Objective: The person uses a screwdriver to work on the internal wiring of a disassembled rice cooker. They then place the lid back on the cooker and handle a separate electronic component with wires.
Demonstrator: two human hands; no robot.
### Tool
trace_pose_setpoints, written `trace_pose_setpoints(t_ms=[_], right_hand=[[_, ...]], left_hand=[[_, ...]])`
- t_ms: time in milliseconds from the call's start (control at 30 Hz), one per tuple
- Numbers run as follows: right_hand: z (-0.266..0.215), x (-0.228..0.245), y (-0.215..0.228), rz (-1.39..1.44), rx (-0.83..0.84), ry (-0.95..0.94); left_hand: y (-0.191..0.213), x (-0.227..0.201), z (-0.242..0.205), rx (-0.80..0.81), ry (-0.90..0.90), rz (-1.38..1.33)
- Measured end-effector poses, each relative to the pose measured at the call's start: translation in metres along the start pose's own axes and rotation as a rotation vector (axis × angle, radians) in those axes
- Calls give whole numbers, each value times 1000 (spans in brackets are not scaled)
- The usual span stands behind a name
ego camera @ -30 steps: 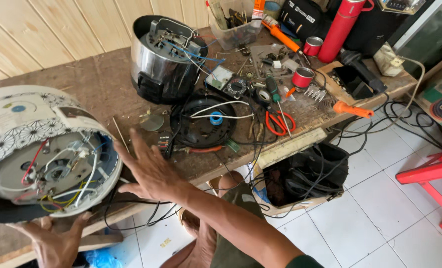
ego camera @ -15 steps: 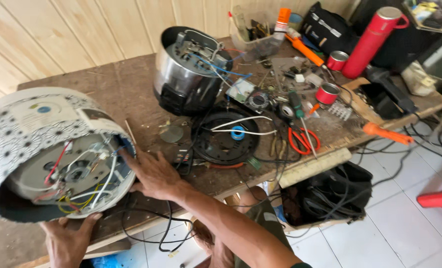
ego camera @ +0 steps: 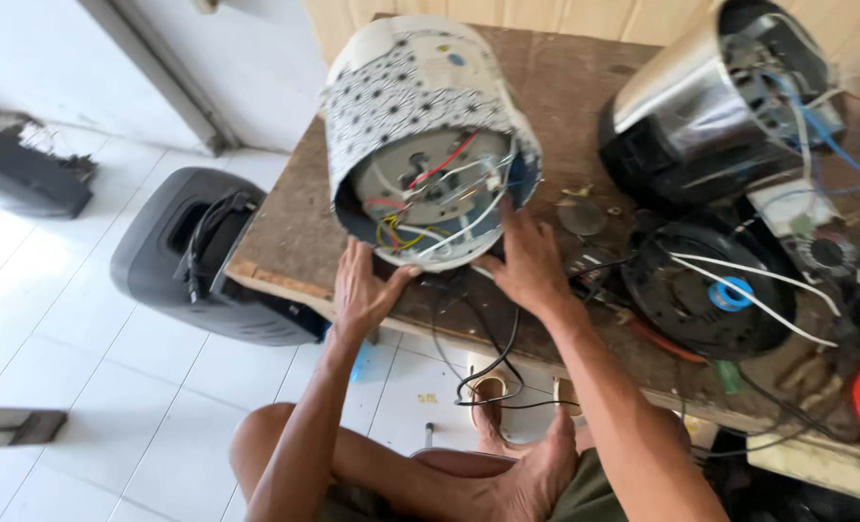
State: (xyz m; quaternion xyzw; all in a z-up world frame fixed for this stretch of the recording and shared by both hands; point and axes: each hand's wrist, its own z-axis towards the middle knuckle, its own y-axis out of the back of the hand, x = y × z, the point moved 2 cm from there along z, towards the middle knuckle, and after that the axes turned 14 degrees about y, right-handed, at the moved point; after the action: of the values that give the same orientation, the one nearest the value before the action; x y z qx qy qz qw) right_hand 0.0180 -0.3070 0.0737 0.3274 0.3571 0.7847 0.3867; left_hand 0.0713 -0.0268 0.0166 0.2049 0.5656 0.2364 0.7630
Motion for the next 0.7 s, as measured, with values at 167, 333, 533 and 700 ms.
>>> trace_pose_setpoints(t_ms=[167, 333, 533, 700], right_hand=[[3, -14, -15, 29, 109, -96], [3, 4, -1, 31, 88, -105], [-21, 3, -2, -67, -111, 48], [-55, -15, -26, -287, -230, 112]], left_hand=[[-4, -2, 9, -7, 80, 10], [-2, -9, -2, 8, 73, 56], [-2, -9, -7, -30, 34, 95], [-4, -11, -9, -70, -4, 136]])
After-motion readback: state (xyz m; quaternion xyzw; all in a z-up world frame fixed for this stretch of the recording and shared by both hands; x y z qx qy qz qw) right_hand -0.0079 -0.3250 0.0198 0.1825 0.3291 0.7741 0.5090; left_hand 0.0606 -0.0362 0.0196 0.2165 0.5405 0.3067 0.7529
